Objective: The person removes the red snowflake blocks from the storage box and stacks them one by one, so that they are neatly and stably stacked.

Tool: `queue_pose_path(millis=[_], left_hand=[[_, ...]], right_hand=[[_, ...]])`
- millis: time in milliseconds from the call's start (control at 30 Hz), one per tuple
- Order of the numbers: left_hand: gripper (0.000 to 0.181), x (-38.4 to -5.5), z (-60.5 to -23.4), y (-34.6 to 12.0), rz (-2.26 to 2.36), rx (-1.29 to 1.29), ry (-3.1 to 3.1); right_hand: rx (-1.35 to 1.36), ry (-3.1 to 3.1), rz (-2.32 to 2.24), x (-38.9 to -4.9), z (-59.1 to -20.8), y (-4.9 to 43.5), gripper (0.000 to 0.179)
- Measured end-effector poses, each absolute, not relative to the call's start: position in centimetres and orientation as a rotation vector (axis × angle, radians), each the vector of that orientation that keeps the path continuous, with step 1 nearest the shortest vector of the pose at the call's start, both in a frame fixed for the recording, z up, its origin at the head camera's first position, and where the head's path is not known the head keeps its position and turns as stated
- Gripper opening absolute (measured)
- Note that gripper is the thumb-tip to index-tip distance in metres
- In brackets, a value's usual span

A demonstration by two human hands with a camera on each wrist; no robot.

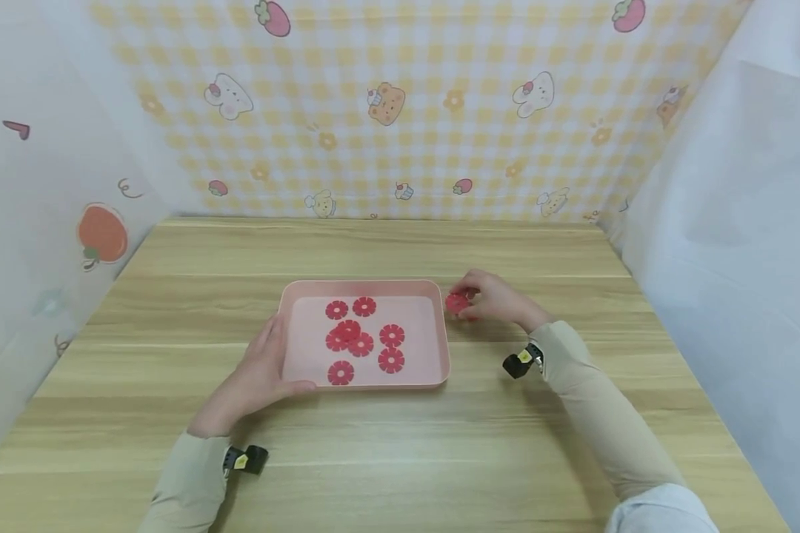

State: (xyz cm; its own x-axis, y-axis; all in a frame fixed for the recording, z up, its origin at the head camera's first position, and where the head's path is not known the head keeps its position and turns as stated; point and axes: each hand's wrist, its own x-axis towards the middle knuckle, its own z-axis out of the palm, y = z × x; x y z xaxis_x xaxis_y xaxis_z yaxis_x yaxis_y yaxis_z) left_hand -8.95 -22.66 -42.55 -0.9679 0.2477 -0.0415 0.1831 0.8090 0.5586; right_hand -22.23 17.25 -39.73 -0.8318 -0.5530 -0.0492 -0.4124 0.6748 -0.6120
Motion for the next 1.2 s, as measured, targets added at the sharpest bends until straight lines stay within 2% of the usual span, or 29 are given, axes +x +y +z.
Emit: queue_pose_path(millis=[400,700,1200], left_hand=[[0.132,-8.9,-42.5,-22.7,0.841,0.337,2.873],[0.134,-9.0,-42.7,-22.7,0.829,0.337,2.871],[0.133,-9.1,-42.8,-22.6,0.846,0.325,2.861]], right_hand=[[-0.679,2.664,-0.921,-22.2,-41.9,19.4,0.042],[-0.722,2.684,-0.912,-22.4,-42.8,19.7,0.042],[-0.693,2.639,-0.939,-22.5,-42.7,19.7,0.046]])
